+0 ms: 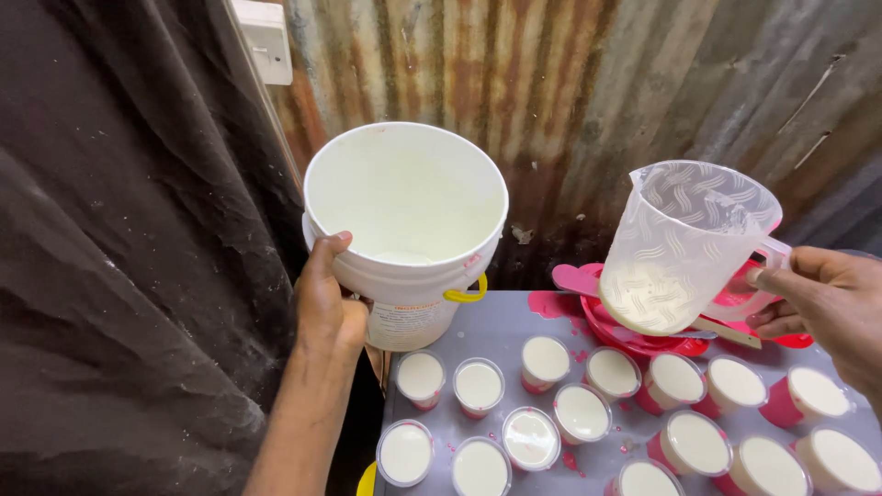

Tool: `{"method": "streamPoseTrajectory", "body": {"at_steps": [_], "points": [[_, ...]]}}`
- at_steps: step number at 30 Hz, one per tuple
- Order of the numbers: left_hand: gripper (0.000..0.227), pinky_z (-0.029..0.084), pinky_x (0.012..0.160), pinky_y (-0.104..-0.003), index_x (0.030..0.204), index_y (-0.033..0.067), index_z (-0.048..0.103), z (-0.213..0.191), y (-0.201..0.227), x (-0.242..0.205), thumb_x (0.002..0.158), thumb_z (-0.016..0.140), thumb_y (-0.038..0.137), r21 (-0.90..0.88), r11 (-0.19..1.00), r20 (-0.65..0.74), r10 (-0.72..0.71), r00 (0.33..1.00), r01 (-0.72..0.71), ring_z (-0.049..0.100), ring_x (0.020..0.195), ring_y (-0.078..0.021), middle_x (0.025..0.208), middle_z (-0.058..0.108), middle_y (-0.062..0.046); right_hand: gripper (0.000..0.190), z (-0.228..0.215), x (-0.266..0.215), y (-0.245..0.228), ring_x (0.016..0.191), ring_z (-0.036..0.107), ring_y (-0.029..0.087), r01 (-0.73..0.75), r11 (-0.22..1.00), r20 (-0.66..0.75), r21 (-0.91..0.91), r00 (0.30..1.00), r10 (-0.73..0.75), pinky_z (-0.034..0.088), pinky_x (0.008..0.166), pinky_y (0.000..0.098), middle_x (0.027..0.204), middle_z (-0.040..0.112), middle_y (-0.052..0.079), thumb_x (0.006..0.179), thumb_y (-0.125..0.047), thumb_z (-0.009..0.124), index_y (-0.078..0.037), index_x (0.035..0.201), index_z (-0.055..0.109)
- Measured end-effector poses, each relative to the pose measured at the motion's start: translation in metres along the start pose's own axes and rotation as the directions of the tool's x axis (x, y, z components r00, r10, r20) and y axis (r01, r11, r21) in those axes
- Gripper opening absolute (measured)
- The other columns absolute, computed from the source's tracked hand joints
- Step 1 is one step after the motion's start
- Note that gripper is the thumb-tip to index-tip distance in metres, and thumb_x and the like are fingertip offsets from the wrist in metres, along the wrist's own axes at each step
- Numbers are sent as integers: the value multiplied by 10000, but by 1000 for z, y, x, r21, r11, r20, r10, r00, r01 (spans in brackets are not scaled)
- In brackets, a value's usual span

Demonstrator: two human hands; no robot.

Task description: The person pours a white liquid from a large bucket into a measuring jug, then distributes it into many small plastic cups that already contain a pink layer. The person refills the jug from the bucket and continues filling cups until the clip ends.

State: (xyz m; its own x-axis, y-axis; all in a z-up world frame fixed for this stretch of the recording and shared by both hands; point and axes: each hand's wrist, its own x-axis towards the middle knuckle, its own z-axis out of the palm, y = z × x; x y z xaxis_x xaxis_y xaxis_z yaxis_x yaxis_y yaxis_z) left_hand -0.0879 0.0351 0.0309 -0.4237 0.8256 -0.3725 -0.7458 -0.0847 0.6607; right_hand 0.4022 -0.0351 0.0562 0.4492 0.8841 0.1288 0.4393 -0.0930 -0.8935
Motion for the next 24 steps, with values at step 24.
{"method": "streamPoseTrajectory", "body": {"at_steps": [24], "points": [[822, 484, 922, -419, 1378, 239, 725, -38, 27, 14, 714, 692, 721, 541, 840, 127, -125, 984, 37, 529, 1091, -228, 1270, 634, 3, 425, -131, 60, 169, 1002, 601, 584, -369, 928, 60, -40, 927, 371, 547, 949, 700, 1550, 705, 239, 1333, -191, 491, 133, 1538, 674]]}}
